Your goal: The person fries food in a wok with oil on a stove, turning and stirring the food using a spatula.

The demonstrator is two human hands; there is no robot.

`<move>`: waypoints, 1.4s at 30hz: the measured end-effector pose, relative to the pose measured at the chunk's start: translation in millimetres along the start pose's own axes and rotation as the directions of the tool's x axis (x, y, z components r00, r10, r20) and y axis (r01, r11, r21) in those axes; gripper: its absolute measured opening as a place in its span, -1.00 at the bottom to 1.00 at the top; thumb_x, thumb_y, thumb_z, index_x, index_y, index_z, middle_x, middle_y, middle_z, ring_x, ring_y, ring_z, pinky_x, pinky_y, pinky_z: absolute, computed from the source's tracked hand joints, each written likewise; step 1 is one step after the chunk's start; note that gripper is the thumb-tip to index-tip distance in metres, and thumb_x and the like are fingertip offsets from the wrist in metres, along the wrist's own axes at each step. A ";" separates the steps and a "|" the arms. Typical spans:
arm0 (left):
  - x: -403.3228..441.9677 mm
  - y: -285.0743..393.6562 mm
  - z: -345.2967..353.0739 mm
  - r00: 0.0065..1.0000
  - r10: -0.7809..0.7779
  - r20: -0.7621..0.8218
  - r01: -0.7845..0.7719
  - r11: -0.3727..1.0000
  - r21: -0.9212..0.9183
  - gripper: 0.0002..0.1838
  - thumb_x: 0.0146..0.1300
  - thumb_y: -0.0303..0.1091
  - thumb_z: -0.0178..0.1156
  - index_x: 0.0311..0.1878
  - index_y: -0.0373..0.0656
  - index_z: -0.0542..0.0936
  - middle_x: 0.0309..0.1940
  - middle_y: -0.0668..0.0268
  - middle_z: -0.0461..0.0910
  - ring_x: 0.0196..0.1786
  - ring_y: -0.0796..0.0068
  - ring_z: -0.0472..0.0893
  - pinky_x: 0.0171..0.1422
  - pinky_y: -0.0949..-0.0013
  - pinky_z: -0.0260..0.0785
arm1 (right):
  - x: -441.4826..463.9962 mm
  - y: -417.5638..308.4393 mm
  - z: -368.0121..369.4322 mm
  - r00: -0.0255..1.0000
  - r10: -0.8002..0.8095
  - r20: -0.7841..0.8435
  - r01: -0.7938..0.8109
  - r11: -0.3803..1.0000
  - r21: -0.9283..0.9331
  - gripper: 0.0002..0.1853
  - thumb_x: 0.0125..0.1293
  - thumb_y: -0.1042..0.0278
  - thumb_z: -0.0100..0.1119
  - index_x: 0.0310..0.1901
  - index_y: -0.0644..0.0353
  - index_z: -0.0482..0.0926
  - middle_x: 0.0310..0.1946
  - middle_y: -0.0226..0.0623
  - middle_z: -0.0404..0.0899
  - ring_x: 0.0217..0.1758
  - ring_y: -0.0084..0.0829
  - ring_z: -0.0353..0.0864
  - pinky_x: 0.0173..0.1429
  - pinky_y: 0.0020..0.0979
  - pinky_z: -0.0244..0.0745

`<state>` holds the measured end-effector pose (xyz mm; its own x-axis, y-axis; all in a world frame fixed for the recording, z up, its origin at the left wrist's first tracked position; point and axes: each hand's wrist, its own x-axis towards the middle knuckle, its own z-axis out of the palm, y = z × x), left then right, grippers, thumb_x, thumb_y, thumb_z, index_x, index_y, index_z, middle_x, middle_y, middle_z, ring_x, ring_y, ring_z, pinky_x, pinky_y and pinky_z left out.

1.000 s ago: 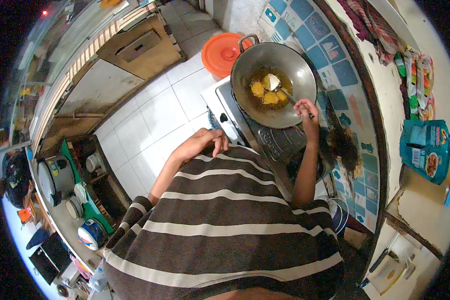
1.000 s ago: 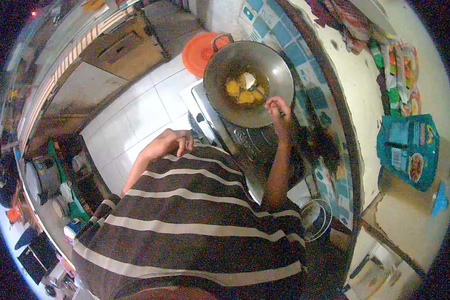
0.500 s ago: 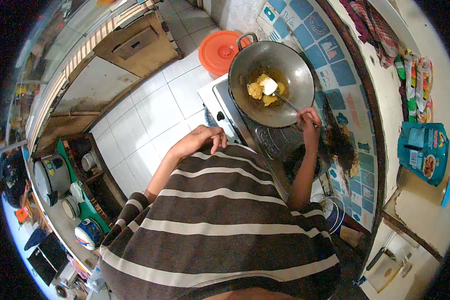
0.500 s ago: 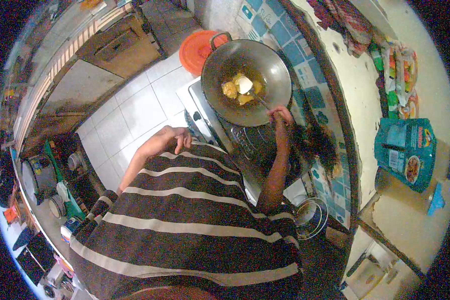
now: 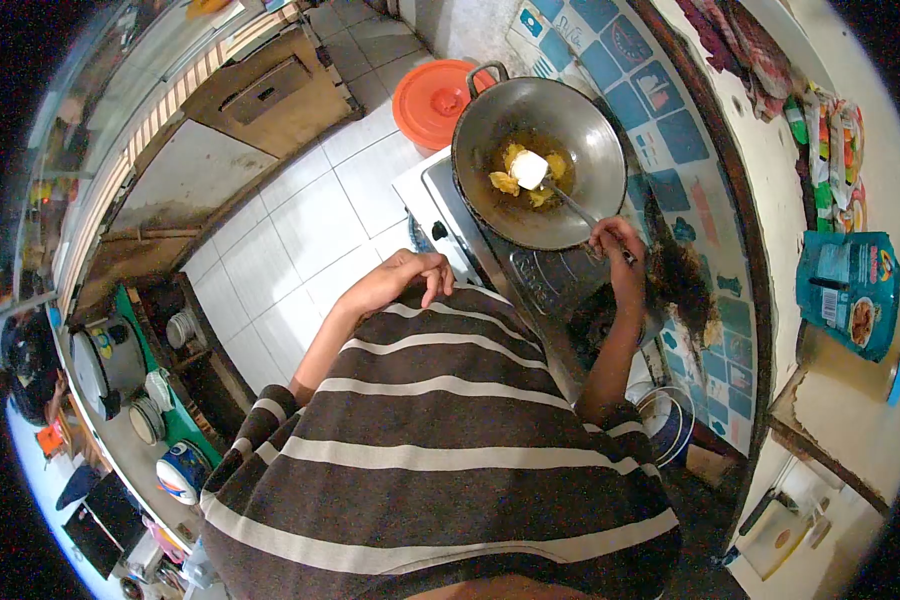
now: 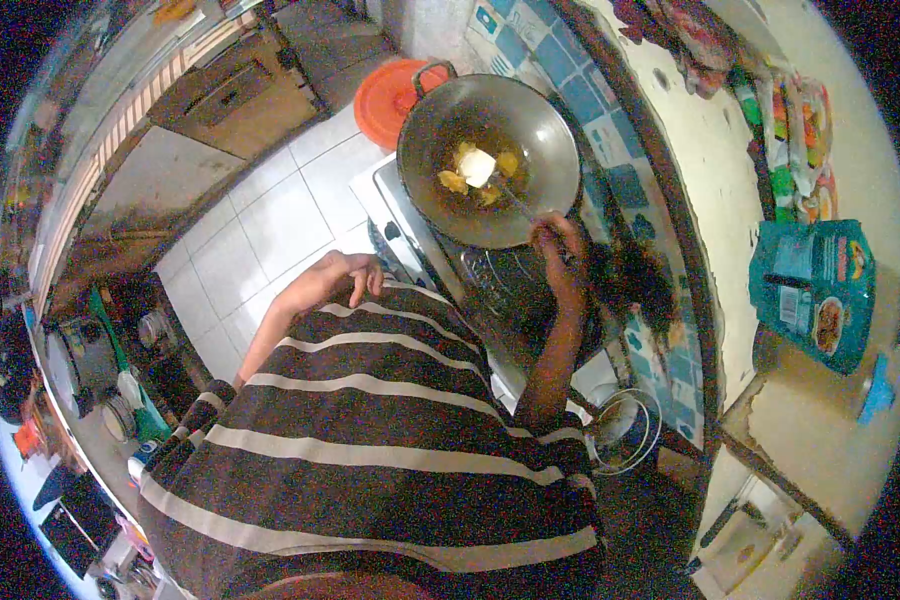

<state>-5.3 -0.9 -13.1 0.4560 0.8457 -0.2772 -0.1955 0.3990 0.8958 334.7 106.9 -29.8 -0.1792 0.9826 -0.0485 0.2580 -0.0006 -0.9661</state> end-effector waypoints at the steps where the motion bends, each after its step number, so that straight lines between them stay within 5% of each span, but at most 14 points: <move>1: 0.2 0.2 -0.2 1.000 0.000 0.003 0.000 1.000 0.003 -0.33 0.46 -0.11 -0.22 -0.74 -0.30 0.50 -0.50 0.13 0.52 -0.17 0.26 0.47 0.18 0.27 0.26 | 0.6 -2.3 -0.1 0.999 -0.024 0.046 0.024 1.000 -0.012 -0.88 0.37 0.39 0.00 -0.30 0.20 0.46 -0.47 -0.43 0.46 -0.43 -0.63 0.36 -0.30 -0.58 0.25; 9: -0.6 3.4 -0.5 1.000 -0.010 0.003 0.010 1.000 0.007 -0.33 0.46 -0.11 -0.23 -0.74 -0.29 0.48 -0.53 0.15 0.49 -0.18 0.26 0.47 0.13 0.27 0.27 | 0.5 -16.6 -0.1 0.980 -0.063 0.187 0.067 0.998 -0.014 -0.94 0.30 0.48 -0.01 -0.32 0.17 0.46 -0.49 -0.45 0.44 -0.42 -0.64 0.39 -0.32 -0.59 0.29; 15: 0.4 1.1 -0.8 1.000 -0.010 0.005 0.010 1.000 -0.024 -0.33 0.46 -0.11 -0.22 -0.74 -0.29 0.48 -0.55 0.16 0.48 -0.18 0.27 0.46 0.12 0.28 0.26 | 3.4 -3.6 0.9 1.000 -0.027 0.013 0.028 0.998 -0.064 -0.94 0.29 0.45 0.00 -0.31 0.14 0.48 -0.47 -0.46 0.49 -0.43 -0.66 0.40 -0.37 -0.60 0.29; 24: 2.4 -1.3 -2.9 1.000 -0.001 0.010 0.001 1.000 -0.017 -0.33 0.47 -0.12 -0.22 -0.74 -0.28 0.51 -0.57 0.16 0.48 -0.19 0.27 0.47 0.12 0.30 0.27 | 13.3 17.9 14.3 0.960 0.120 -0.255 -0.082 0.985 0.153 -0.85 0.34 0.31 -0.02 -0.35 0.10 0.51 -0.54 -0.45 0.51 -0.61 -0.65 0.38 -0.54 -0.60 0.25; 30: 3.7 -6.2 -6.4 1.000 0.011 0.018 -0.010 1.000 -0.016 -0.33 0.47 -0.13 -0.21 -0.75 -0.28 0.50 -0.61 0.19 0.48 -0.19 0.28 0.47 0.12 0.30 0.27 | 22.9 25.6 27.1 0.976 0.071 -0.208 -0.016 0.966 0.256 -0.84 0.35 0.28 -0.02 -0.35 0.10 0.48 -0.57 -0.41 0.49 -0.67 -0.63 0.34 -0.61 -0.59 0.23; 36: 0.9 5.2 -3.5 1.000 0.005 0.010 -0.005 1.000 -0.018 -0.33 0.47 -0.12 -0.21 -0.76 -0.27 0.48 -0.60 0.20 0.48 -0.19 0.29 0.46 0.09 0.30 0.28 | 16.6 19.6 29.5 0.955 0.210 -0.208 -0.119 0.917 0.380 -0.85 0.35 0.32 -0.06 -0.36 0.15 0.43 -0.53 -0.34 0.44 -0.66 -0.63 0.24 -0.60 -0.56 0.15; 42: 5.0 2.3 -4.5 0.999 0.022 0.035 -0.022 1.000 -0.004 -0.33 0.47 -0.12 -0.24 -0.74 -0.27 0.48 -0.64 0.21 0.45 -0.18 0.27 0.46 0.11 0.29 0.26 | 17.0 -1.3 19.6 0.959 0.156 -0.238 -0.092 0.961 0.260 -0.88 0.34 0.36 -0.04 -0.34 0.15 0.43 -0.56 -0.38 0.44 -0.68 -0.64 0.25 -0.61 -0.57 0.14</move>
<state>-7.4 5.8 -14.0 0.4817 0.8415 -0.2446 -0.2092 0.3815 0.9004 312.7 120.0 -34.3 0.0942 0.9862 -0.1365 0.0180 -0.1387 -0.9902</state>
